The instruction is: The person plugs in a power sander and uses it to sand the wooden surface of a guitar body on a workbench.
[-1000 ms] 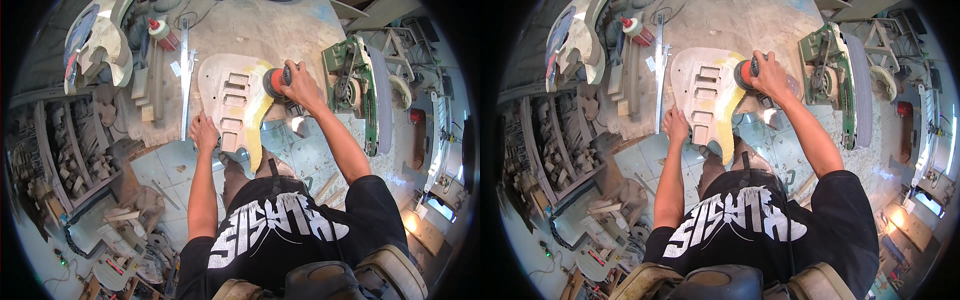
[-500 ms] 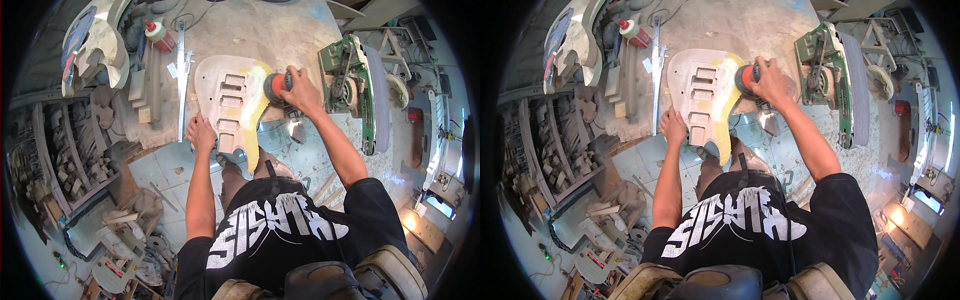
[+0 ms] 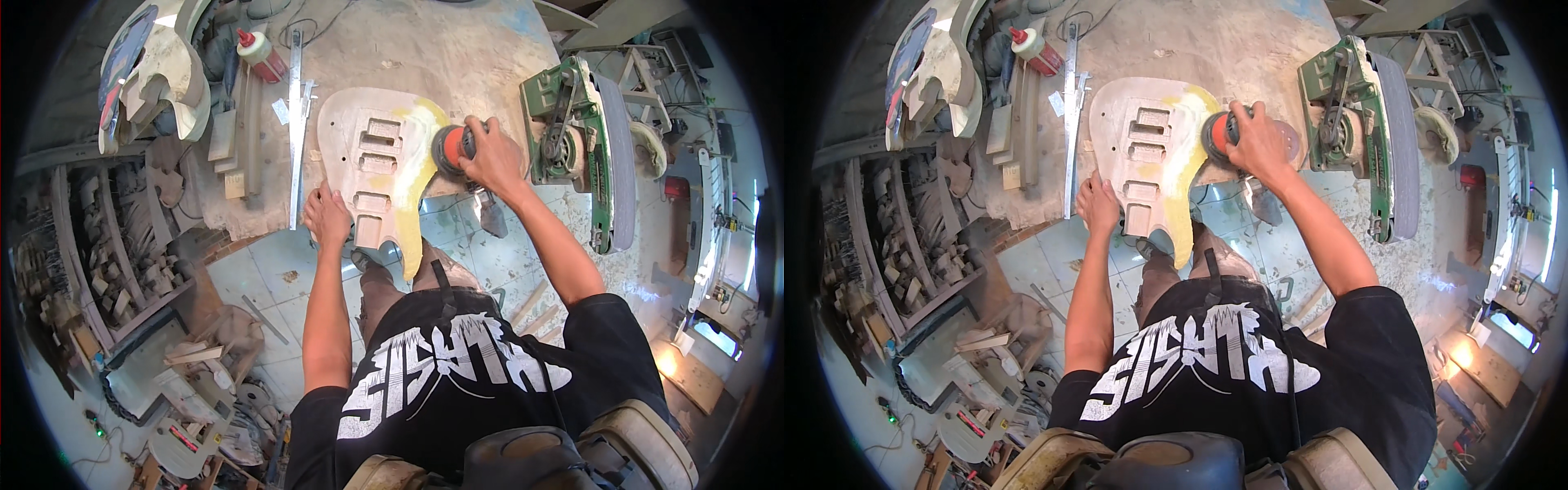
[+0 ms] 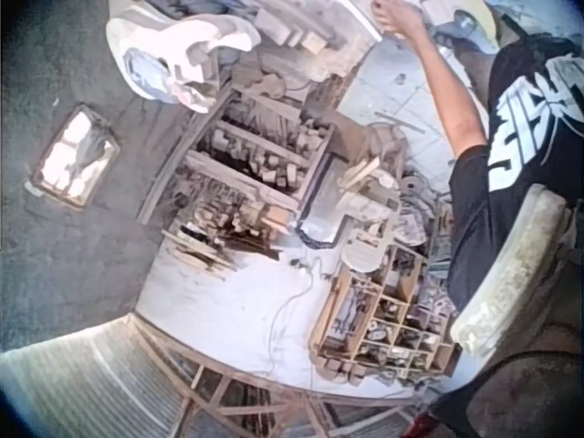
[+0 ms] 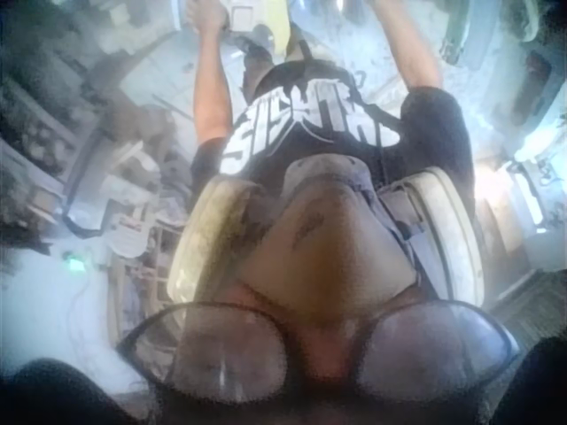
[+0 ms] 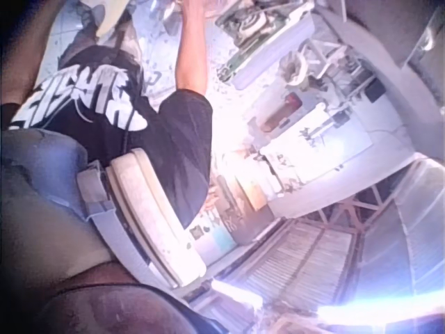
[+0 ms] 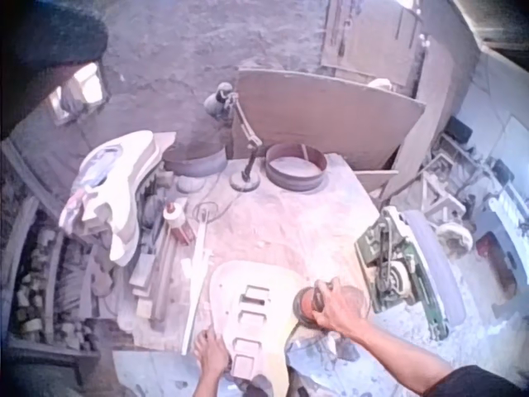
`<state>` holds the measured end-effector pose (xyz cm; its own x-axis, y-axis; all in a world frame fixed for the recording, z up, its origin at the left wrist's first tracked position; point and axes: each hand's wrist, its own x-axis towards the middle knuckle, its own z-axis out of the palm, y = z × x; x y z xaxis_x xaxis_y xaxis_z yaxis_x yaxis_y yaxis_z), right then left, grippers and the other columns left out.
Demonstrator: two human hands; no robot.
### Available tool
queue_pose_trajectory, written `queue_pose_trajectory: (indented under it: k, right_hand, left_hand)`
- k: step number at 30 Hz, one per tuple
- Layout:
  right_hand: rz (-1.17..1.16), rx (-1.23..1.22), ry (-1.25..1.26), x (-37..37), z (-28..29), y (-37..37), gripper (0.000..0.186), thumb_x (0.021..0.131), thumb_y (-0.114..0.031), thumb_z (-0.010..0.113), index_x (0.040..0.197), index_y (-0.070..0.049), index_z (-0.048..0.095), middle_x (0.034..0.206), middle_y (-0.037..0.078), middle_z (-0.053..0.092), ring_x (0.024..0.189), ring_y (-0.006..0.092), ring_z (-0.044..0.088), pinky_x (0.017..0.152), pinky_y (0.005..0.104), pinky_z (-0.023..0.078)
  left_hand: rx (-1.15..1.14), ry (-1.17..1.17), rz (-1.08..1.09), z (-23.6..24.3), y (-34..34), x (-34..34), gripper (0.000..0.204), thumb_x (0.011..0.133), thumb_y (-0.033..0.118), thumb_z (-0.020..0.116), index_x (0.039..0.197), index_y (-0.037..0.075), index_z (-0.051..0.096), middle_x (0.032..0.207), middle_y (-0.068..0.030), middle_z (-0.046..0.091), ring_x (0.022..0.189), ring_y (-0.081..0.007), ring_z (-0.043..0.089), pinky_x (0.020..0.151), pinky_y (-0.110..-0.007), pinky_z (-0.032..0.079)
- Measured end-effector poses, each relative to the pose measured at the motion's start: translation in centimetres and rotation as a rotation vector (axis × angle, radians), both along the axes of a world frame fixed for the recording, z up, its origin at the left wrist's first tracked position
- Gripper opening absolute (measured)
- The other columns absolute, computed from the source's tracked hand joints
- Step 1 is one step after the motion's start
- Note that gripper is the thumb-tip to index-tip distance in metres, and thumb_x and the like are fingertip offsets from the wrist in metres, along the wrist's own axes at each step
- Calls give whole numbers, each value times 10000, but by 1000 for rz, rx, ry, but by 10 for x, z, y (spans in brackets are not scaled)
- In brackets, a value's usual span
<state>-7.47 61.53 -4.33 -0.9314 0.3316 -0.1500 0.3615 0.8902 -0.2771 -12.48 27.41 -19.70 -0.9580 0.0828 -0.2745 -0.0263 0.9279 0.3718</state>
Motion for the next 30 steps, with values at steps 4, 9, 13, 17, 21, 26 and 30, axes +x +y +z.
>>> queue_pose_trajectory:
  k: [4, 9, 13, 17, 21, 26, 30]
  right_hand:
    - [82, -23, 15, 11, 1, -21, 720, 775, -175, 840, 1428, -168, 535, 1245, 240, 539, 1017, 512, 667, 848, 587, 554]
    - [80, 2, 84, 16, -7, 1, 707, 776, -201, 852, 1413, -144, 551, 1195, 233, 561, 1021, 481, 659, 866, 550, 548]
    - [91, 46, 93, 20, -9, 7, 702, 771, -210, 852, 1403, -130, 557, 1170, 228, 576, 998, 466, 663, 862, 547, 546]
    - [100, -49, 73, 3, -2, -15, 691, 782, -191, 834, 1413, -147, 555, 1230, 235, 540, 1027, 472, 660, 883, 554, 543]
    - [149, -49, -21, -1, 5, -26, 693, 795, -163, 822, 1431, -156, 548, 1259, 239, 518, 1058, 479, 652, 898, 557, 539]
    - [157, -50, 59, 27, -5, -11, 736, 781, -141, 841, 1443, -177, 522, 1237, 234, 515, 1091, 485, 639, 862, 573, 568]
    - [200, -56, 79, 14, 1, -33, 699, 784, -145, 827, 1423, -172, 544, 1234, 225, 526, 1063, 489, 648, 852, 560, 561]
  left_hand:
    - [24, -9, 23, -1, -4, 1, 497, 1108, 320, 499, 1579, 172, 442, 1532, -173, 482, 1428, -415, 412, 1181, -617, 288]
    - [41, -25, 15, 4, 1, -1, 492, 1110, 321, 500, 1576, 175, 445, 1532, -165, 484, 1427, -412, 414, 1180, -613, 290]
    - [40, -8, 9, 4, 1, 1, 488, 1115, 327, 490, 1576, 174, 444, 1537, -164, 482, 1432, -408, 409, 1184, -609, 285]
    - [30, 5, 6, 1, 1, 0, 492, 1117, 332, 488, 1581, 176, 443, 1541, -163, 481, 1441, -405, 401, 1183, -606, 287]
    - [23, -10, 11, 4, -3, 0, 498, 1116, 331, 491, 1587, 178, 438, 1539, -165, 482, 1444, -402, 398, 1182, -605, 288]
    - [53, 32, 3, 1, 1, 1, 492, 1122, 354, 470, 1589, 204, 432, 1526, -176, 486, 1427, -426, 417, 1174, -646, 281]
    - [48, 29, 14, -2, -2, 2, 488, 1121, 352, 468, 1588, 214, 432, 1525, -178, 485, 1421, -427, 419, 1167, -655, 284]
